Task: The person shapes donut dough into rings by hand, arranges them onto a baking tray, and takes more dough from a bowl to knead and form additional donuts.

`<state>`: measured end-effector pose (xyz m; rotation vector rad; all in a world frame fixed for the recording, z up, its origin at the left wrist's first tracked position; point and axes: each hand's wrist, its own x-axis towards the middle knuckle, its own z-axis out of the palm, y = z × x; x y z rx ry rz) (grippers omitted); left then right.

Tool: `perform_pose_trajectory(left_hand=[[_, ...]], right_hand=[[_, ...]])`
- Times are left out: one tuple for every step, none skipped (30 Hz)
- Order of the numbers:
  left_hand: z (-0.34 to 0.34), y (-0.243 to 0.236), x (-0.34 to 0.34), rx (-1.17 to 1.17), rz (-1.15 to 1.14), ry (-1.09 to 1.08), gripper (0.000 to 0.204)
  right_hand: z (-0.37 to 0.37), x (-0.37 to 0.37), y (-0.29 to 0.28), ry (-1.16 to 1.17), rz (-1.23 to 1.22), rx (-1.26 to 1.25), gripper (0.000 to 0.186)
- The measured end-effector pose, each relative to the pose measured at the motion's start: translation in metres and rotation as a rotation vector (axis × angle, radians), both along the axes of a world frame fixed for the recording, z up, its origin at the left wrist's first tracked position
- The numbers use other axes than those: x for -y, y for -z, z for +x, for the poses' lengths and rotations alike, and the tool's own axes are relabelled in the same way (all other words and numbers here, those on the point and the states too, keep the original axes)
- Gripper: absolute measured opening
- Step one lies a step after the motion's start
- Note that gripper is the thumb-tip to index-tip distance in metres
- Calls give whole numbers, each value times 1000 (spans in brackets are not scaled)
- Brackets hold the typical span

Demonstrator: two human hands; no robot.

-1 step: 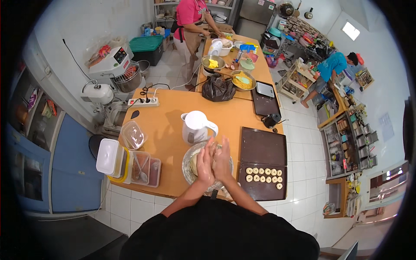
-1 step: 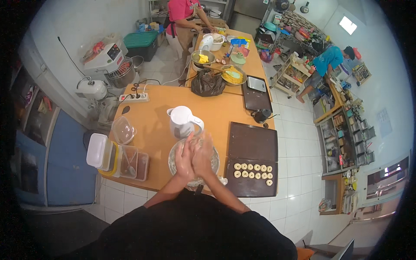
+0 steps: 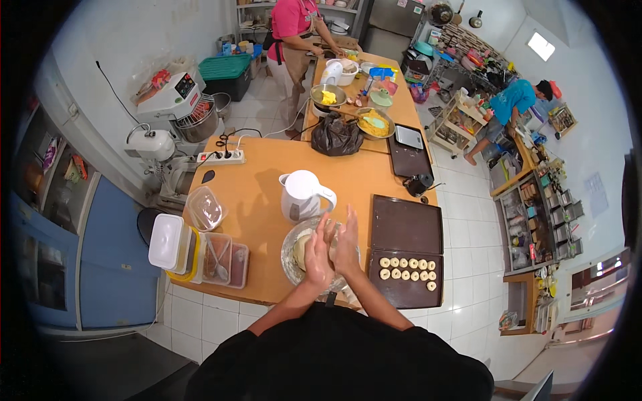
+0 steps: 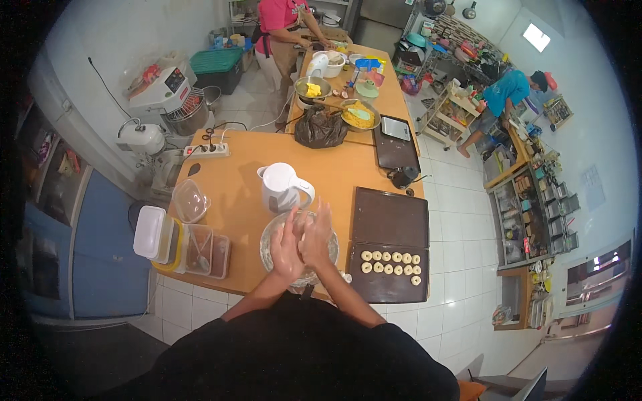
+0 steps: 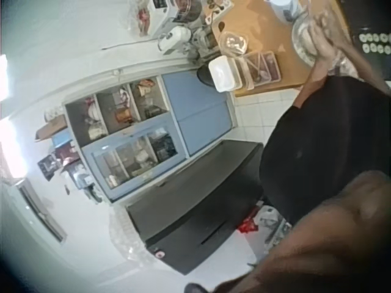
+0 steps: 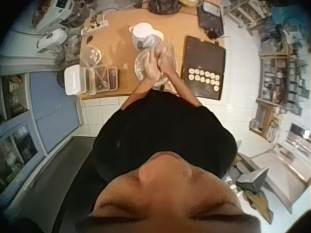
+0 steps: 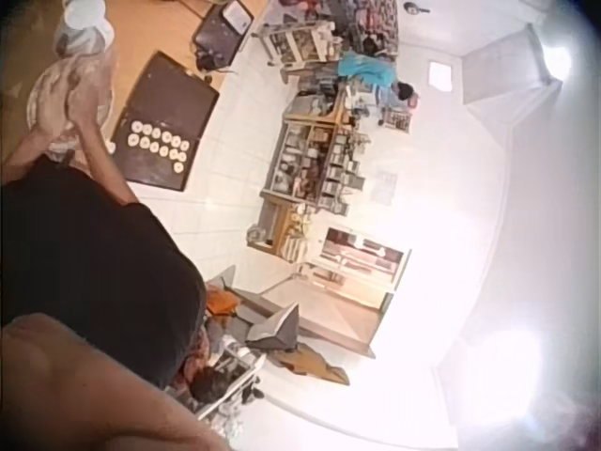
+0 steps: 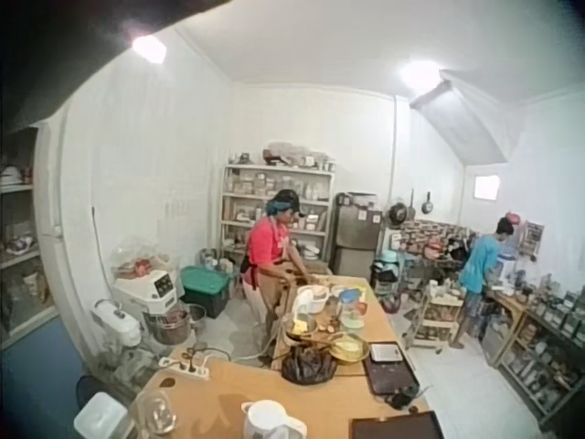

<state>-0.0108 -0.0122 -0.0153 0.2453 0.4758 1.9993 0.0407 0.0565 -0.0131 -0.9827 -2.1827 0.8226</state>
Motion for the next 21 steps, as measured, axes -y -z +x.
perform_pose_trajectory(left_hand=[[6,1,3,-3,-2,2,66],[12,2,6,-21,-37,19,67],[14,3,8,-40,-71,33,67],[9,2,9,-44,-73,33,67],[-1,1,9,36,-54,45,70],[-12,-1,8,116,-30,62,72],[-18,-2,7,194,-8,84,75],[-19,9,4,190,135,111,74],[-12,17,5,191,131,111,74],[-2,21,5,-43,80,127,73],[6,26,5,-276,28,142,72],[9,37,5,-353,28,184,71],[6,46,3,-353,27,178,71],[1,56,2,-180,-96,139,73],[-2,60,1,-8,-214,105,75],[-8,-6,-2,268,-307,166,74],[-10,-3,-3,258,-301,168,74],[-10,5,-3,137,-178,146,72],[-8,9,-2,20,-56,122,70],[-1,12,-2,-107,0,114,69],[-1,15,-1,-107,2,108,69]], right_hand=[[0,2,0,2,-2,-3,61],[1,6,0,-6,-55,-109,61],[-2,13,-6,-17,-107,-215,62],[-5,26,-6,-40,-69,-31,63],[0,33,-2,-40,-71,-35,63],[6,36,1,-115,-126,42,63],[12,39,3,-186,-182,118,63],[9,25,39,-211,-46,99,62],[10,22,40,-211,-50,99,62],[11,15,32,-153,-146,3,62],[12,13,25,-95,-242,-92,62],[11,19,15,-95,-167,52,63],[9,30,2,-101,-167,53,63],[7,42,-11,-162,-227,154,64],[8,49,-16,-216,-284,256,66],[11,35,18,-253,-325,-9,62],[7,25,33,-252,-318,-18,62],[4,16,44,-212,-324,-36,63],[1,11,33,-172,-331,-50,64],[6,10,21,-161,-323,-47,67],[3,22,0,-167,-321,-45,67]])
